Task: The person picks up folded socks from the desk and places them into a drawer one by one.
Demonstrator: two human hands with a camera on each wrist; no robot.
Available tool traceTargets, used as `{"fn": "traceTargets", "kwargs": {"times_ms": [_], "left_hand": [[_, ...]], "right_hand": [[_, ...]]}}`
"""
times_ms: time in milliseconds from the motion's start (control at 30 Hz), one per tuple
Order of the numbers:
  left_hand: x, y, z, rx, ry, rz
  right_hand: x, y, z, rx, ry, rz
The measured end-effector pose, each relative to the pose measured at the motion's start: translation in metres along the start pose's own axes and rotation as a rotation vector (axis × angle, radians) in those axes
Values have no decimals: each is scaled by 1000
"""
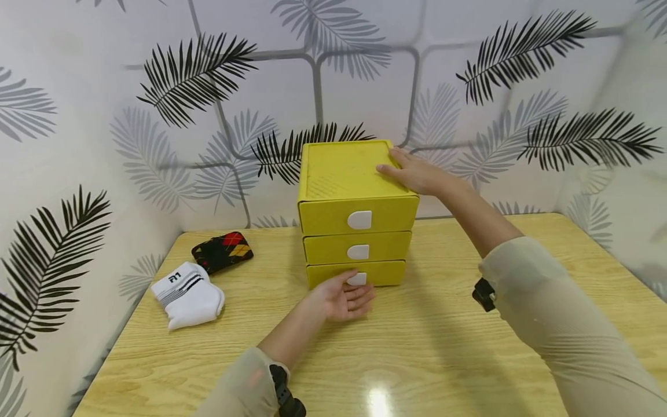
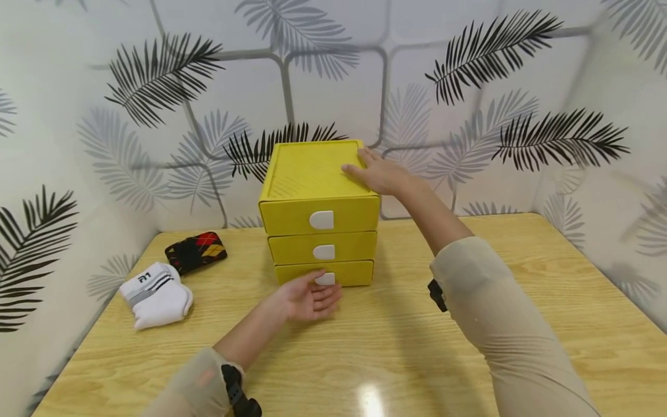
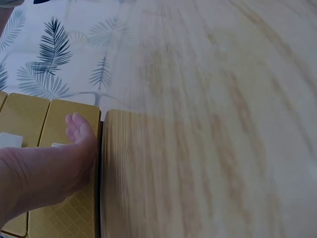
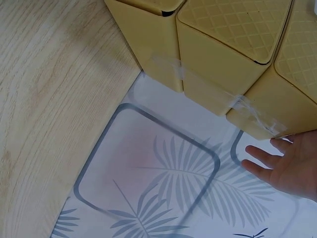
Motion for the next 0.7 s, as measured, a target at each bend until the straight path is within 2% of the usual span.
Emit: {"fn": "traceTargets", "kwargs": {"times_ms": [100,300,700], "left_hand": [[-2,0,-1,4,20,18],[-2,9,-10,6,-7,34],[-3,38,-37,-1,-38,-5]], "right_hand": [[0,0,0,0,-11,-2],[0,0,-1,9,-17,-9],[0,-1,0,6,-13,-12]]}}
Point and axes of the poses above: each hand's wrist, its own y-axis away from the middle knuckle, its own x-axis out of the back of the hand, z = x × y, the point moved 3 cm from there along -y, towards the middle knuckle, and after that the axes turned 3 degrees about -y, right-handed, at the moved point
